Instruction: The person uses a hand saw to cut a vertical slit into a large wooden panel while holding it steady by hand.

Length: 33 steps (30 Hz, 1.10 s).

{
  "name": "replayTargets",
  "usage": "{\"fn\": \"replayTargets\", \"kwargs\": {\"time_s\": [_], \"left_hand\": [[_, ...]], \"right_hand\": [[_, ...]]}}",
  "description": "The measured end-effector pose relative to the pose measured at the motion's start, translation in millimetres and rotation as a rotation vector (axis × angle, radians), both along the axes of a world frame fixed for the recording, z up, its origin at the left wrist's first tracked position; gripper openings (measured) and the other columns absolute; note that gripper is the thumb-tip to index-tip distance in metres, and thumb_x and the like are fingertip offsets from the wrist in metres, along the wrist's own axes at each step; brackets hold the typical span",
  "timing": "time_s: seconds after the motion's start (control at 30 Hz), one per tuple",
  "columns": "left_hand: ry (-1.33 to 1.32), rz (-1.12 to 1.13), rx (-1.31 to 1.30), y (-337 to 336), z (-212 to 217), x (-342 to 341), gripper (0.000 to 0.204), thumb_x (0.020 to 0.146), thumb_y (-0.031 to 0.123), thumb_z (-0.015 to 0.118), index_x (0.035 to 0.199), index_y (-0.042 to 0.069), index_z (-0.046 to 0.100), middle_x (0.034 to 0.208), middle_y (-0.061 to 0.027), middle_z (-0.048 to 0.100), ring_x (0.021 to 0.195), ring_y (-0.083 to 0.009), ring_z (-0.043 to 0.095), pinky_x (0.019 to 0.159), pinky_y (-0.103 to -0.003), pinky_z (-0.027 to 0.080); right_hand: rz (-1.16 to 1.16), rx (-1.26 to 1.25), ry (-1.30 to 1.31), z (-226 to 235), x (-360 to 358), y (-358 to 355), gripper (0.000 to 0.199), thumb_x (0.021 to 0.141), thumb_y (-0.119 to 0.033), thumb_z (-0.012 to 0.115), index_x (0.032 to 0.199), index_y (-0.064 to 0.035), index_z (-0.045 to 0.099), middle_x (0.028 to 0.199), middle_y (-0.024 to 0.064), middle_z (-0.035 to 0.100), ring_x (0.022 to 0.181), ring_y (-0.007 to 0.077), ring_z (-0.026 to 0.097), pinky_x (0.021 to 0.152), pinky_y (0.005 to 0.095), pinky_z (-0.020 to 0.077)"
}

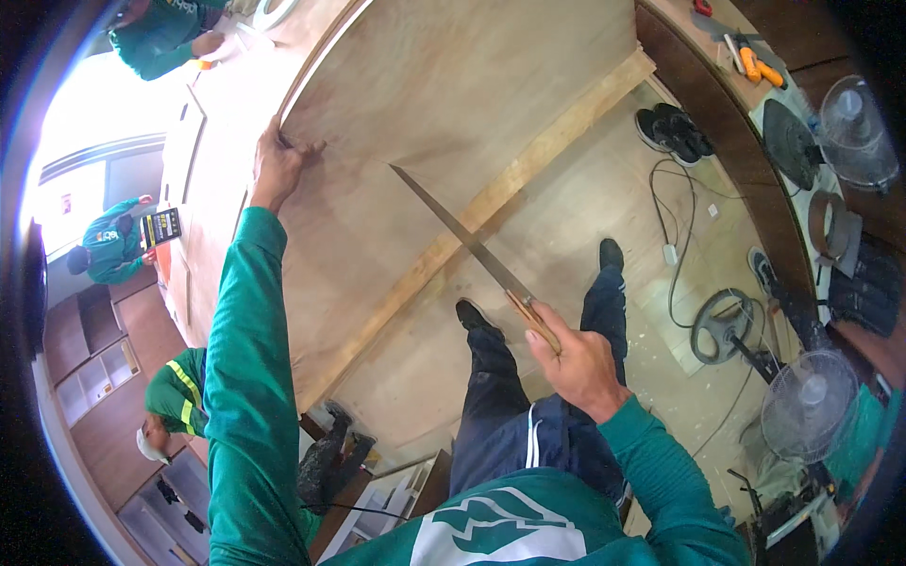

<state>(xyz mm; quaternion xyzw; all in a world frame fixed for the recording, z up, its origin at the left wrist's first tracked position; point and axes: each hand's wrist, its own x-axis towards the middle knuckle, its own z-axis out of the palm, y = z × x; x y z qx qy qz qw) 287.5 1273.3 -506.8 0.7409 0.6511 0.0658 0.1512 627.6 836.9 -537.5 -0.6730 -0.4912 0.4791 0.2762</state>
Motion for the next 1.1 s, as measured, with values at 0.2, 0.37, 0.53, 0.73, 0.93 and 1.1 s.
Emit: {"fn": "replayTargets", "kwargs": {"time_s": [0.2,0.37,0.53,0.73,0.93,1.1], "left_hand": [[0.04,0.031,0.004,-10,2,17,0.064,0.085,0.025,0.099,0.139,0.003,0.071,0.091,-0.0093,0.079,0.089,-0.0264,0.077,0.082,-0.045,0.06],[0.289,0.138,0.043,-34,8,14,0.047,0.087,0.031,0.095,0.125,0.015,0.073,0.114,-0.0143,0.086,0.115,-0.0448,0.081,0.098,-0.057,0.063],[0.193,0.072,0.28,-63,41,-35,0.043,0.088,0.019,0.085,0.13,0.015,0.072,0.125,-0.0166,0.084,0.121,-0.0444,0.079,0.103,-0.061,0.06],[0.136,0.025,0.171,-31,30,-28,0.055,0.088,0.016,0.079,0.143,0.012,0.071,0.133,-0.0171,0.082,0.126,-0.0423,0.077,0.106,-0.059,0.059],[0.169,0.072,0.089,-23,26,-49,0.041,0.093,0.026,0.084,0.132,0.015,0.076,0.121,-0.0148,0.086,0.119,-0.042,0.081,0.1,-0.057,0.063],[0.093,-0.011,0.174,-33,36,-44,0.03,0.095,0.024,0.084,0.121,0.012,0.077,0.116,-0.0171,0.086,0.115,-0.0397,0.083,0.098,-0.055,0.064]], "right_hand": [[0.06,-0.008,-0.014,-64,-60,151,0.05,0.118,-0.047,0.064,0.155,-0.014,0.07,0.095,0.0284,0.08,0.092,0.0534,0.078,0.081,0.063,0.0611],[0.037,-0.004,-0.099,-74,-119,197,0.056,0.117,-0.051,0.065,0.16,-0.0157,0.068,0.099,0.0309,0.081,0.098,0.056,0.077,0.088,0.0636,0.0607],[0.078,0.109,-0.087,-81,-178,180,0.06,0.118,-0.052,0.063,0.166,-0.0171,0.064,0.097,0.0329,0.08,0.097,0.0571,0.078,0.087,0.0631,0.0607],[0.089,0.134,-0.176,-72,-162,200,0.057,0.12,-0.045,0.061,0.162,-0.0061,0.065,0.098,0.0374,0.078,0.091,0.0595,0.076,0.082,0.064,0.0593],[0.144,-0.042,-0.17,-7,-130,108,0.053,0.12,-0.037,0.064,0.161,-0.0031,0.064,0.105,0.0379,0.078,0.091,0.0585,0.076,0.081,0.0591,0.0585],[0.091,-0.22,-0.199,57,-81,19,0.05,0.119,-0.028,0.067,0.162,-0.0024,0.065,0.105,0.0322,0.08,0.093,0.0399,0.084,0.081,0.0522,0.0599]]}}
